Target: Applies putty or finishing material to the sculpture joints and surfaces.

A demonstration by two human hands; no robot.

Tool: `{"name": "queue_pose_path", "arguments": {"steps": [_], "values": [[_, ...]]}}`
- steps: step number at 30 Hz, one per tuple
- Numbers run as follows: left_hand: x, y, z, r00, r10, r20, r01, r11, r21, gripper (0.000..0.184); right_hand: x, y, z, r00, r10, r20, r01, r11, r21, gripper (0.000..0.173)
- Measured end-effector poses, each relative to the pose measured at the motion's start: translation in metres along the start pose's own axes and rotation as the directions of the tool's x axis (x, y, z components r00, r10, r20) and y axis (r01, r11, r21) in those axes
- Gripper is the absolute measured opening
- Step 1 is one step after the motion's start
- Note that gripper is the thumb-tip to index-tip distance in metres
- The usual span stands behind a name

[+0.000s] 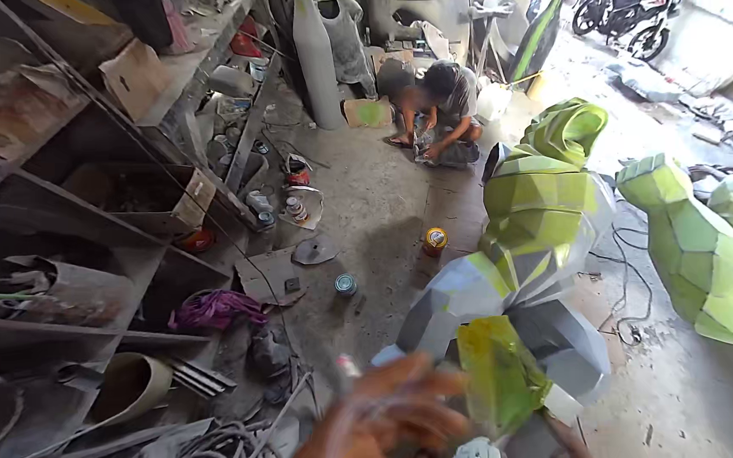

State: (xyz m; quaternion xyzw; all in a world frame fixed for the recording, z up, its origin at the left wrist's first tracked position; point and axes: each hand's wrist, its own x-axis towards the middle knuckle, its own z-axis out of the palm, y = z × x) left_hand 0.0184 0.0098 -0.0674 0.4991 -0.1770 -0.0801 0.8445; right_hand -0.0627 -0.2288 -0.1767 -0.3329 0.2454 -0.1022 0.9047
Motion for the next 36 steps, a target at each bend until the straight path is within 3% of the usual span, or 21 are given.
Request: {"name": "queue_pose_path", "arguments": {"steps": [3,6,12,15,19,23,28,32,36], "values": [[-0.011,-0.071,-0.038,0.942,-0.081,-0.327,0.154,0.967,0.203,0.031,0.016,0.003,0.009,0.992,0.125,-0.025,-0.126,0.992,-0.015,0.022],[-0.029,-0.131,-0.037,0.910,-0.208,-0.359,0.313,0.912,0.265,0.034,0.039,0.010,-0.006,0.974,0.226,0.018,-0.224,0.972,-0.065,0.022],[-0.058,-0.247,0.025,0.837,-0.167,-0.522,0.249,0.964,0.092,0.028,0.093,0.001,-0.069,0.890,0.446,0.096,-0.432,0.892,-0.134,0.022],[-0.045,-0.296,0.043,0.820,-0.131,-0.558,0.202,0.977,0.068,0.027,0.135,-0.012,-0.110,0.860,0.493,0.132,-0.464,0.863,-0.201,0.022],[-0.016,-0.355,0.046,0.785,-0.185,-0.591,0.205,0.978,-0.034,0.028,0.201,-0.018,-0.152,0.812,0.533,0.238,-0.456,0.834,-0.310,0.023],[0.022,-0.425,0.010,0.736,-0.214,-0.642,0.271,0.962,-0.009,0.031,0.284,0.018,-0.207,0.822,0.478,0.309,-0.359,0.857,-0.370,0.028],[0.069,-0.519,-0.070,0.761,-0.045,-0.647,0.255,0.938,0.234,0.030,0.408,0.083,-0.272,0.947,0.304,0.105,-0.244,0.892,-0.381,0.025],[0.113,-0.573,-0.112,0.716,-0.009,-0.698,0.234,0.945,0.228,0.031,0.494,0.144,-0.333,0.954,0.145,0.264,0.017,0.850,-0.526,0.023],[0.156,-0.627,-0.137,0.722,0.036,-0.691,0.189,0.950,0.247,0.028,0.539,0.184,-0.373,0.904,0.019,0.427,0.309,0.662,-0.683,0.018]]}}
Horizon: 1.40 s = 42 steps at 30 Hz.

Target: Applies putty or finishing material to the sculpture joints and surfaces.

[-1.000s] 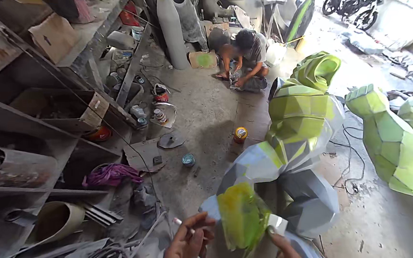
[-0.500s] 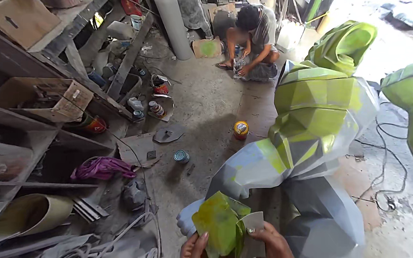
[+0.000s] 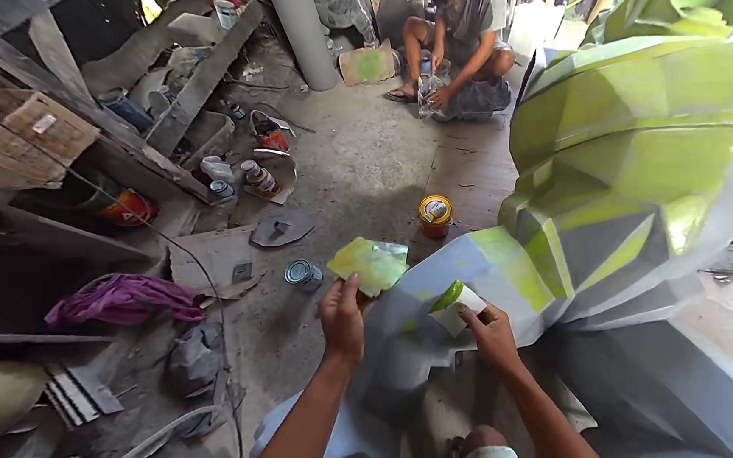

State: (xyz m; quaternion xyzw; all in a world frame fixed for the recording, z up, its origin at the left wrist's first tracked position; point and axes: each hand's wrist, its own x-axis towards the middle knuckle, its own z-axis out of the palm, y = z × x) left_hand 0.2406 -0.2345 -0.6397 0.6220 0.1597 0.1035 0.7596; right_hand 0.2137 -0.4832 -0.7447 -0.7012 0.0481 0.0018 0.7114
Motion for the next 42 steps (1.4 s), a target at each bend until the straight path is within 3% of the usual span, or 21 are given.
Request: {"name": "queue_pose_path", "arguments": {"steps": [3,5,9,13,16,20,23,25,28,31,34,37,42], "values": [[0.026,-0.033,0.021,0.999,0.012,0.042,-0.011,0.999,-0.039,0.030,-0.005,0.023,0.005,0.959,-0.148,0.243,0.193,0.966,-0.172,0.014],[0.042,-0.050,0.037,0.999,0.037,0.022,-0.036,0.997,-0.061,0.028,-0.005,0.027,0.005,0.893,-0.236,0.382,0.286,0.955,-0.078,0.015],[0.061,-0.071,0.071,0.994,0.093,0.052,-0.087,0.990,-0.108,0.028,0.014,0.031,-0.006,0.913,-0.336,0.231,0.335,0.941,0.045,0.014],[0.070,-0.088,0.115,0.992,0.116,0.043,-0.107,0.978,-0.180,0.024,0.015,0.030,-0.018,0.874,-0.319,0.367,0.267,0.945,0.187,0.017],[0.077,-0.112,0.136,0.984,0.154,0.091,-0.145,0.985,-0.097,0.025,0.019,0.028,-0.044,0.899,-0.242,0.366,0.171,0.962,0.215,0.018],[0.081,-0.133,0.140,0.987,0.118,0.106,-0.123,0.991,0.047,0.028,0.036,0.004,-0.105,0.968,-0.200,0.154,0.189,0.978,0.083,0.025],[0.084,-0.133,0.136,0.994,0.094,0.061,-0.098,0.993,0.061,0.027,0.046,-0.032,-0.170,0.953,-0.302,0.021,0.299,0.930,-0.215,0.026],[0.085,-0.133,0.133,0.990,0.126,0.056,-0.131,0.988,0.082,0.025,0.055,-0.059,-0.212,0.910,-0.414,0.004,0.365,0.797,-0.482,0.024],[0.086,-0.136,0.137,0.984,0.162,0.070,-0.170,0.974,0.147,0.025,0.074,-0.080,-0.255,0.836,-0.543,0.084,0.369,0.442,-0.817,0.024],[0.093,-0.143,0.142,0.979,0.182,0.095,-0.199,0.953,0.230,0.024,0.091,-0.083,-0.263,0.881,-0.422,0.214,0.256,0.045,-0.966,0.030],[0.096,-0.148,0.142,0.977,0.187,0.103,-0.210,0.933,0.292,0.025,0.111,-0.063,-0.263,0.889,-0.296,0.349,0.256,-0.309,-0.916,0.033],[0.096,-0.147,0.142,0.979,0.169,0.111,-0.197,0.921,0.336,0.026,0.123,-0.040,-0.269,0.876,-0.234,0.421,0.287,-0.447,-0.847,0.033],[0.097,-0.146,0.141,0.976,0.180,0.119,-0.211,0.917,0.339,0.026,0.105,-0.028,-0.260,0.959,-0.046,0.279,0.215,-0.521,-0.826,0.048]]}}
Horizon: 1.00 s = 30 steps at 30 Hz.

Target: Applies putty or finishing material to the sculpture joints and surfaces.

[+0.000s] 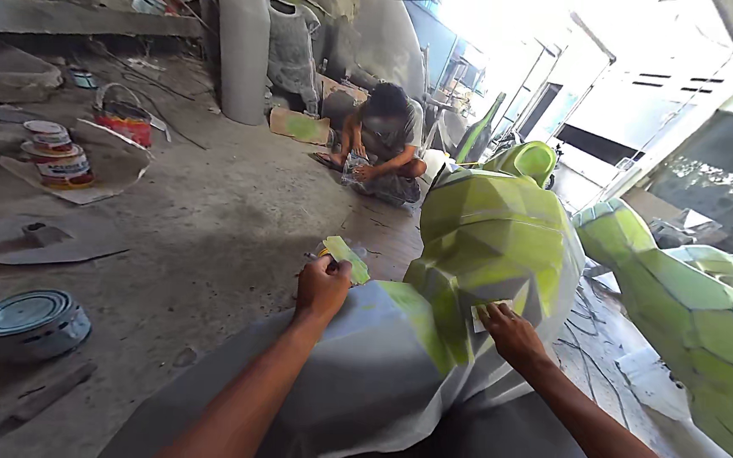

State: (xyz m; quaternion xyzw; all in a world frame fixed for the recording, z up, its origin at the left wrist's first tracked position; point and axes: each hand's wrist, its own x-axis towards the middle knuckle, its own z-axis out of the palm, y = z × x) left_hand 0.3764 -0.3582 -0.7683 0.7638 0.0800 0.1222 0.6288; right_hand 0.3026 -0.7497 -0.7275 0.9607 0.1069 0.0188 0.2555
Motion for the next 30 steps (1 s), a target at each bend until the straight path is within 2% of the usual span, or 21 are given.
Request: {"name": "queue_pose_path", "arguments": {"steps": [4,6,8,10,13,15,18,21,23,25,27,30], "values": [[0.000,-0.002,0.001,1.000,0.023,-0.008,-0.024,0.999,-0.028,0.023,-0.014,0.005,0.000,0.998,-0.054,0.023,0.055,0.997,-0.052,0.044],[0.000,-0.002,0.000,0.998,0.053,-0.015,-0.054,0.997,-0.046,0.023,-0.020,0.007,-0.008,0.994,-0.073,0.081,0.074,0.997,-0.014,0.040],[0.001,-0.002,0.001,0.996,0.089,-0.014,-0.089,0.995,-0.039,0.024,-0.023,0.011,-0.018,0.993,-0.087,0.080,0.085,0.996,0.027,0.031],[0.002,0.000,0.006,0.993,0.114,-0.017,-0.114,0.993,-0.005,0.024,-0.020,0.016,-0.030,0.996,-0.091,-0.010,0.091,0.995,0.051,0.027],[0.005,0.011,0.024,0.993,0.118,0.000,-0.117,0.992,0.047,0.025,-0.010,0.022,-0.027,0.974,-0.100,-0.201,0.114,0.991,0.063,0.040],[0.011,0.023,0.046,0.994,0.108,-0.006,-0.108,0.994,0.012,0.026,-0.002,0.020,-0.018,0.987,-0.068,-0.144,0.079,0.994,0.072,0.049],[0.022,0.032,0.082,0.994,0.108,-0.007,-0.109,0.993,-0.052,0.025,-0.004,0.007,-0.007,0.998,0.006,0.062,-0.009,0.999,0.041,0.054],[0.027,0.024,0.096,0.994,0.111,0.013,-0.111,0.994,-0.027,0.023,-0.015,0.004,0.000,0.999,-0.012,0.040,0.014,0.998,-0.061,0.047],[0.031,0.019,0.096,0.996,0.088,0.031,-0.088,0.996,-0.019,0.023,-0.019,0.009,-0.004,0.996,-0.086,-0.002,0.085,0.992,-0.094,0.032],[0.036,0.020,0.095,0.997,0.080,0.020,-0.079,0.996,-0.030,0.023,-0.014,0.015,-0.020,0.989,-0.148,0.020,0.149,0.988,-0.037,0.019],[0.038,0.023,0.098,0.997,0.075,0.000,-0.075,0.996,-0.040,0.022,0.004,0.023,-0.045,0.980,-0.196,0.015,0.194,0.977,0.090,0.021],[0.031,0.026,0.106,0.995,0.097,0.031,-0.096,0.994,-0.050,0.021,0.052,0.027,-0.071,0.955,-0.288,-0.075,0.298,0.929,0.218,0.028]]}}
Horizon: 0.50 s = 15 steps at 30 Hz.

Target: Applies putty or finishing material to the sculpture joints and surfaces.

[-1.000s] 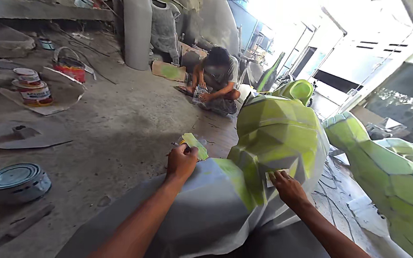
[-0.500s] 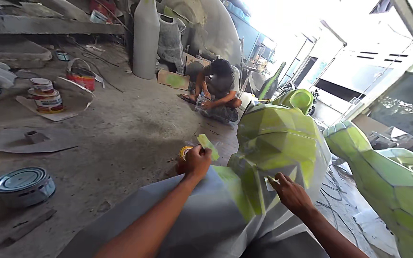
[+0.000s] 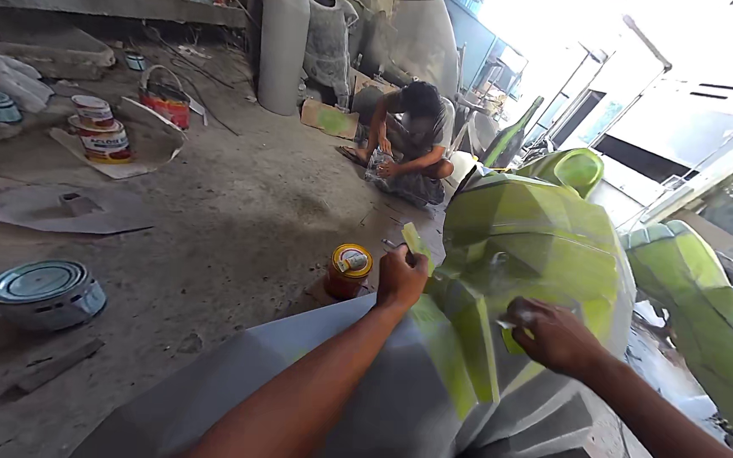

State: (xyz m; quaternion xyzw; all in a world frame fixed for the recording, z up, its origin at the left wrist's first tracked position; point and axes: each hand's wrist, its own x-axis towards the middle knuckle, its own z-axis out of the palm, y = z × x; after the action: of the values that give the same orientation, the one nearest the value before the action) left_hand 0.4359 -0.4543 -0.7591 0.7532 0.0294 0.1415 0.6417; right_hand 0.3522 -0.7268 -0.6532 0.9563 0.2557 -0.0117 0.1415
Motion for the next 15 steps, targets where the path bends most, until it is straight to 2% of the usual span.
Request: {"name": "queue_pose_path", "arguments": {"steps": [3,7,10,15], "values": [[-0.005,-0.001,0.005,0.998,0.043,0.043,-0.046,0.998,0.053,0.022,0.060,0.006,-0.007,0.988,-0.151,0.015,0.150,0.989,0.015,0.040],[-0.009,-0.009,0.007,0.990,0.078,0.120,-0.094,0.986,0.136,0.022,0.124,0.005,0.016,0.953,-0.217,0.210,0.227,0.974,-0.023,0.029],[-0.010,-0.014,0.006,0.988,0.046,0.150,-0.069,0.986,0.150,0.023,0.148,0.006,0.038,0.916,-0.188,0.353,0.217,0.975,-0.045,0.027],[-0.008,-0.018,0.008,0.985,0.010,0.172,-0.031,0.993,0.116,0.022,0.160,0.014,0.054,0.883,-0.226,0.411,0.237,0.971,0.024,0.027]]}}
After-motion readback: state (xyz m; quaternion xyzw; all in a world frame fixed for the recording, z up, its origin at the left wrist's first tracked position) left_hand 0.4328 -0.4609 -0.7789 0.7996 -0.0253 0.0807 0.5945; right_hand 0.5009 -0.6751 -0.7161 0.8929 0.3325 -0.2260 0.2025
